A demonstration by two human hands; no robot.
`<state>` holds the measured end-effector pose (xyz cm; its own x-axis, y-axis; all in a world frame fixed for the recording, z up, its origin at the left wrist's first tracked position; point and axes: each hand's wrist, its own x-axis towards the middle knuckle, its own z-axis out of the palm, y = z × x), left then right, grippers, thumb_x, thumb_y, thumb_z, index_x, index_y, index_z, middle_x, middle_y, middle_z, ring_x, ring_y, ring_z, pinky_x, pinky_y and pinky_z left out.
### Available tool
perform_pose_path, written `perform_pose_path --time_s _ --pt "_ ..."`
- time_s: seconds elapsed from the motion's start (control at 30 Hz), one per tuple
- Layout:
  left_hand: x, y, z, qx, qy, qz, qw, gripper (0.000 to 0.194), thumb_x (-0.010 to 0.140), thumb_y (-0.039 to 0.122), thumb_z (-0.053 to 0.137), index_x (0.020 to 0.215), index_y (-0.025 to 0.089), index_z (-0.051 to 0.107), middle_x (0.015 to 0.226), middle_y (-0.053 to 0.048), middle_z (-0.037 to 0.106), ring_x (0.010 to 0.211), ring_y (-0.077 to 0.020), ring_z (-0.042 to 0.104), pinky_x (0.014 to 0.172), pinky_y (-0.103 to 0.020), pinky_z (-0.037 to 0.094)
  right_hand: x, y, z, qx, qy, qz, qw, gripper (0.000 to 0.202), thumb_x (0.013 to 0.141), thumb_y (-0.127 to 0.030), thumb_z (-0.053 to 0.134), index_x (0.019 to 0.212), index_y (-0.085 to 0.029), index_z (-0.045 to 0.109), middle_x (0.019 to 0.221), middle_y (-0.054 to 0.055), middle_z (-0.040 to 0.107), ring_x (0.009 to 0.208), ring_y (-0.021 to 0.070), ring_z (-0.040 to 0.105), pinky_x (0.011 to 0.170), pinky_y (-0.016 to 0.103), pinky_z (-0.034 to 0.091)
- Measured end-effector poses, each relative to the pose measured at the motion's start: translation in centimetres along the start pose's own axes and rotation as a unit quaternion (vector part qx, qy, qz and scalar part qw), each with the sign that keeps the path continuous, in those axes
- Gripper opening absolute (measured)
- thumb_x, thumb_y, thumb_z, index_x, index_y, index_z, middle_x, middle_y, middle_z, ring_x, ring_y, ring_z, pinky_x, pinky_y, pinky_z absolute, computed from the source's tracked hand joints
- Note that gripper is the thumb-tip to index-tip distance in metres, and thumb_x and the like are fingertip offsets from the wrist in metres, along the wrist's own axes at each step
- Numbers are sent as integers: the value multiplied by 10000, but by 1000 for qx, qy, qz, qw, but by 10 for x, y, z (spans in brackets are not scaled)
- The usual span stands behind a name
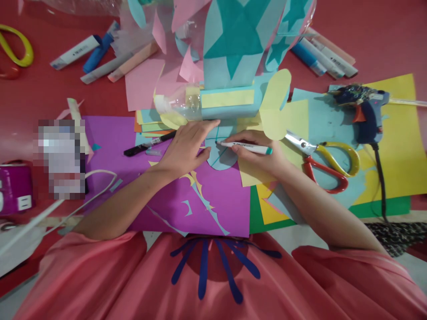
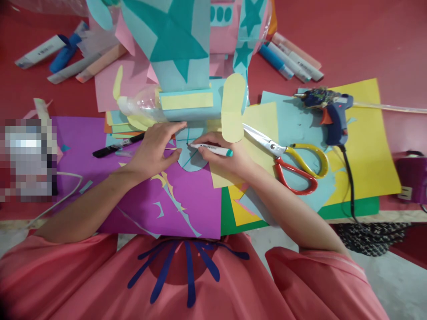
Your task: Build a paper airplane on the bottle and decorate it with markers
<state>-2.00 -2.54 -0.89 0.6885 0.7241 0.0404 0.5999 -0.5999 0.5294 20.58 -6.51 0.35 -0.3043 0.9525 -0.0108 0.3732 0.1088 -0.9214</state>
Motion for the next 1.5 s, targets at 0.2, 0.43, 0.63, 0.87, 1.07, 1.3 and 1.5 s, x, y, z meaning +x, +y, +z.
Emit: perform_pose_path --time_s 0.2,0.43,0.63,0.87,1.07,1.3,1.5 --pt "0 -1 0 -3 -4 -8 1000 539 894 177 475 1428 193 407 1403 -103 556 1325 -272 487 1071 -448 421 -1 -1 0 3 -33 -24 999 200 890 -269 600 1000 -181 742 947 68 761 826 184 702 728 297 568" --pt "1 -2 3 1 6 -6 1000 548 878 186 489 1422 191 423 1390 -108 570 1289 -275 510 1053 -442 427 0 -3 -1 21 -106 -33 994 203 880 -289 615 974 -177 755 923 56 773 779 165 698 700 262 550" --pt "1 -2 3 -5 8 -2 1000 576 868 179 496 1436 194 399 1407 -107 557 1310 -279 496 1073 -442 414 0 0 0 42 -146 -22 988 214 859 -280 617 957 -146 752 901 65 775 745 151 694 676 237 532" --pt "1 -1 0 -4 -2 -11 1000 584 860 176 492 1438 206 410 1408 -100 562 1314 -274 497 1080 -436 416 -1 -1 -2 47 -148 -3 988 226 859 -387 642 907 -207 771 868 38 772 716 150 680 651 258 531" --pt "2 2 -1 1 -7 -21 1000 557 874 166 492 1426 189 415 1410 -98 567 1315 -267 499 1077 -439 418 2 4 -4 74 23 32 997 316 877 -532 622 920 -247 750 931 44 757 883 216 706 797 366 580" --pt "2 3 -1 3 -7 -20 1000 578 874 125 505 1438 186 391 1395 -112 561 1315 -276 500 1089 -445 407 8 8 0 52 81 27 995 248 895 -513 615 1001 -316 724 1021 38 738 991 260 694 920 467 566" --pt "2 2 1 7 1 -16 1000 570 877 131 509 1434 189 398 1386 -117 570 1307 -277 510 1086 -452 414 9 3 -2 17 67 44 997 180 905 -408 614 1021 -313 713 1051 30 742 999 244 692 909 428 575"
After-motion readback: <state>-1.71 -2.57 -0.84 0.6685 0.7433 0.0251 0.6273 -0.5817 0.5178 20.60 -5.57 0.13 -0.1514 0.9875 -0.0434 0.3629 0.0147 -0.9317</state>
